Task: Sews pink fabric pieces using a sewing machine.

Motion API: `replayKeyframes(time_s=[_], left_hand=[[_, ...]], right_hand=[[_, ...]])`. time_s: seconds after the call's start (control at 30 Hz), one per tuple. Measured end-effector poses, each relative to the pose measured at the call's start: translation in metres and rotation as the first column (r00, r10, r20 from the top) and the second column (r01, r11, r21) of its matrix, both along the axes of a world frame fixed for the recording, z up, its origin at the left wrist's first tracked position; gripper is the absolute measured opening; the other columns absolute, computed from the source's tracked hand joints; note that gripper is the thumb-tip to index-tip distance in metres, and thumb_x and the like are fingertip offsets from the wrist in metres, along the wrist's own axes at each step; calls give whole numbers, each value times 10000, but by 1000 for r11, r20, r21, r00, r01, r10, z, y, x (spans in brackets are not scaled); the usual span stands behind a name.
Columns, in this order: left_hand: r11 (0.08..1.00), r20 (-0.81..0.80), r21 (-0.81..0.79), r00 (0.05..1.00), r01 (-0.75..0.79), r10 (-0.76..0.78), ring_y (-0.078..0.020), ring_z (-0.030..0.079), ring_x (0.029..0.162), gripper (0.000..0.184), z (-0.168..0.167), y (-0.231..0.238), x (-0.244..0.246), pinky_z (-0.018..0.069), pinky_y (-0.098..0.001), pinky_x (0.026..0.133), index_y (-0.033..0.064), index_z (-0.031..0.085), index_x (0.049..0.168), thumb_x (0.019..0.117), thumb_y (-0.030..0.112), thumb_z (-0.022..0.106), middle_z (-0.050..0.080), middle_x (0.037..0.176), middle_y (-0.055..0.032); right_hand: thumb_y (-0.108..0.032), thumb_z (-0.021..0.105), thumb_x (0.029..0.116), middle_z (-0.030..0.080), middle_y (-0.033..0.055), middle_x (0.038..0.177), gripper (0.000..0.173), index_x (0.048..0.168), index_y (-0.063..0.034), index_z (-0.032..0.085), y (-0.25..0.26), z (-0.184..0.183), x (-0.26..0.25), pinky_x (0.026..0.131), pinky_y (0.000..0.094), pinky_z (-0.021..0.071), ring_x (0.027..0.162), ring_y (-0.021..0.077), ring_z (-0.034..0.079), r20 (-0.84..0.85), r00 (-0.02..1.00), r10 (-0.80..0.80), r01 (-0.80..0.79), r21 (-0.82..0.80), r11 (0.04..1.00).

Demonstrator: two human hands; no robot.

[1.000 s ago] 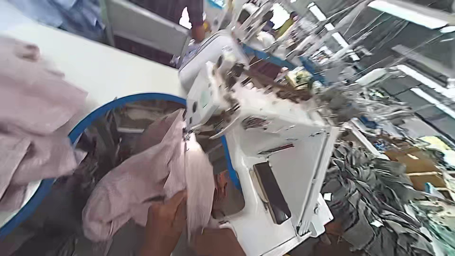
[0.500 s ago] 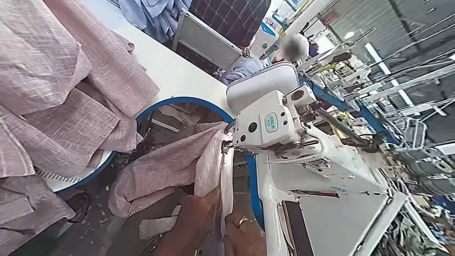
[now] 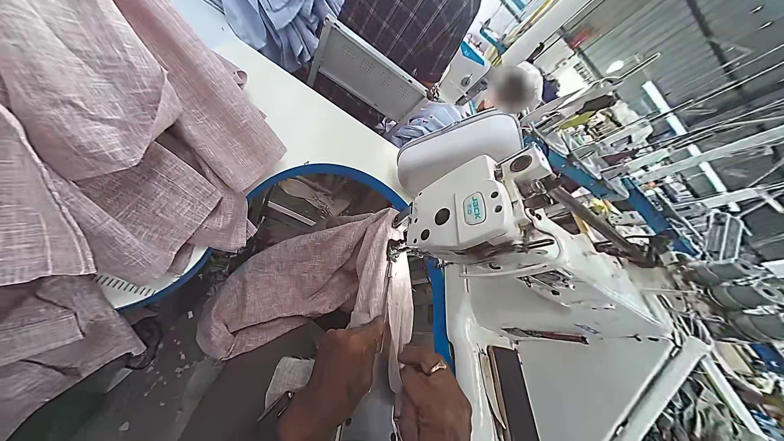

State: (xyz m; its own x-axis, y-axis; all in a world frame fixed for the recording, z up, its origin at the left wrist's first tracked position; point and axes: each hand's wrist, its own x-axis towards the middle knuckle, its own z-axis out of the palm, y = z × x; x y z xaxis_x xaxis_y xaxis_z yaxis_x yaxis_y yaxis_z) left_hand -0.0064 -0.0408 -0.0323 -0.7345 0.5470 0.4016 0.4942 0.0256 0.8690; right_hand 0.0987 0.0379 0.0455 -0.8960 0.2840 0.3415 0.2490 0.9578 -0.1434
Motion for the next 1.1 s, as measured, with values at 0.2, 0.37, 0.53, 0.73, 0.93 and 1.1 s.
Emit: replayKeyframes(time_s=[0.2,0.37,0.53,0.73,0.93,1.1], left_hand=[[1000,-6,2,1000,14,-14,-193,576,453,295,0,2,-6,467,-353,444,2,770,1039,949,104,508,595,556,-65],[999,10,-3,999,34,-34,-161,571,457,270,0,4,-5,457,-326,439,32,753,962,945,111,495,581,552,-39],[999,18,-7,999,46,-46,-177,564,443,273,1,-1,-2,455,-345,434,24,764,941,956,118,508,578,541,-54],[994,47,7,993,107,-108,-161,543,463,246,2,0,-9,423,-326,455,45,701,807,947,116,511,541,534,-44],[986,-35,134,995,96,-92,-136,545,520,245,-6,0,-3,440,-245,507,37,612,644,884,42,558,539,557,-57],[987,-209,159,978,24,10,-160,568,548,243,-12,21,-16,463,-268,547,47,627,668,902,58,560,553,565,-44]], right_hand=[[37,620,792,728,186,850,129,727,15,729,-5,14,8,593,377,578,717,280,721,70,997,-45,46,-3,999],[-38,689,832,714,155,792,106,864,-15,788,-17,27,2,583,286,556,667,223,696,59,998,-7,3,56,998],[-72,658,882,701,100,735,149,917,-29,796,-14,11,6,641,182,518,663,145,659,-44,998,34,-27,140,990],[-150,647,894,616,61,681,161,889,-120,805,-2,-12,-6,576,188,455,649,136,598,-166,985,53,-12,236,972],[-137,651,932,706,104,873,156,826,-98,759,14,-42,-24,738,101,511,790,67,665,-372,927,44,-4,107,994],[-103,576,947,772,61,1005,151,807,-82,629,21,-51,-31,941,172,526,1036,77,707,-429,903,34,-54,-35,998]])
